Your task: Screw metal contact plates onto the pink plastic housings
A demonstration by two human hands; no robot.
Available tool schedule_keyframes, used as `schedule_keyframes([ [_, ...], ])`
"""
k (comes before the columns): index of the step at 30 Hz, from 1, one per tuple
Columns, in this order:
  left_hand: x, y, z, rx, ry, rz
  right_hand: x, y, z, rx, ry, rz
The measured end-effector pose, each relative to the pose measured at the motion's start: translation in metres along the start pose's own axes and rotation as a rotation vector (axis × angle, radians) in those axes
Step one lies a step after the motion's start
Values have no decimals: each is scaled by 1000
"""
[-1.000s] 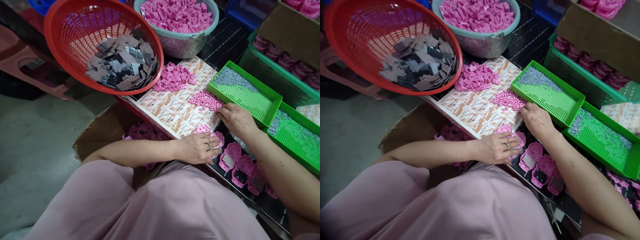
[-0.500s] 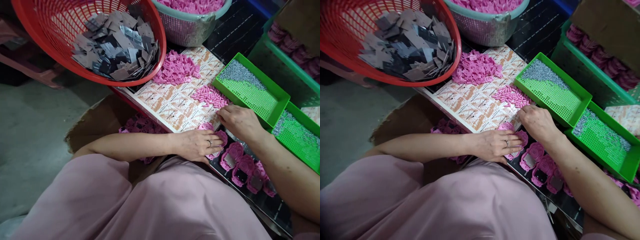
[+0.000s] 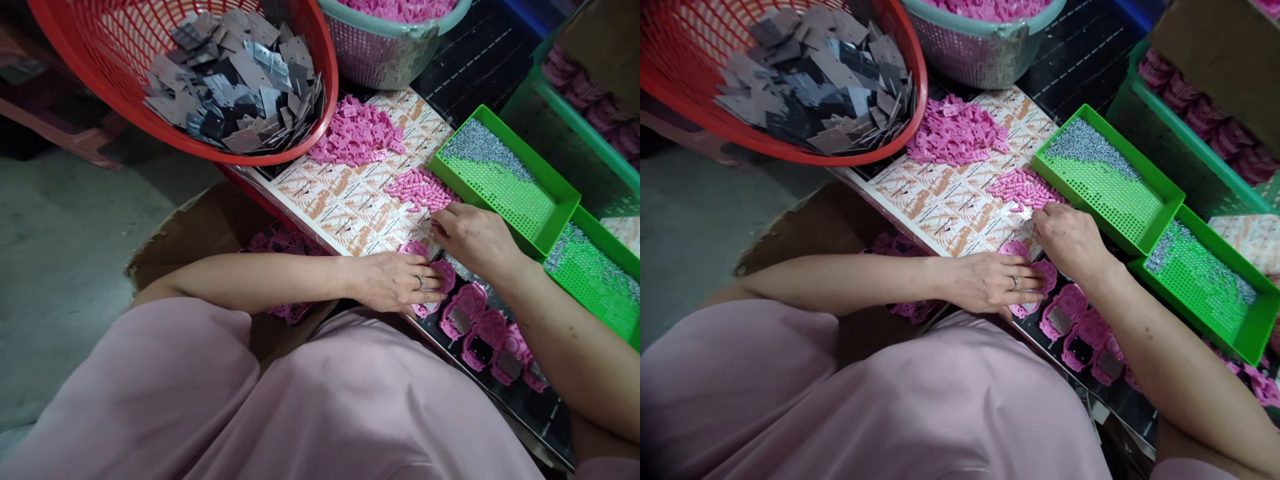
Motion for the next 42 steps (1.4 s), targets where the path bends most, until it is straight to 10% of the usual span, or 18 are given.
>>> schedule_keyframes([
  [6,3,0,-3,-36,27,-12,-4,10,-4,-194,-634,-95],
  [14,2,1,-3,-59,60,14,6,14,-16,49,-1211,-398],
  [28,1,3,-8,-160,24,-26,17,4,-18,-40,-808,-391],
  [37,2,1,-4,-50,63,10,7,-26,3,-168,-377,-139],
  [42,2,3,-3,-35,99,35,6,-18,0,-214,-531,-108],
])
Point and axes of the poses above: each hand's wrist, its own y-axis away from the middle knuckle, its own z-axis out of the back of the hand, x = y × z, the point moved 1 cm from there along -y, towards the middle knuckle, and after that the axes turned 12 degrees about y, right-handed, at the moved point
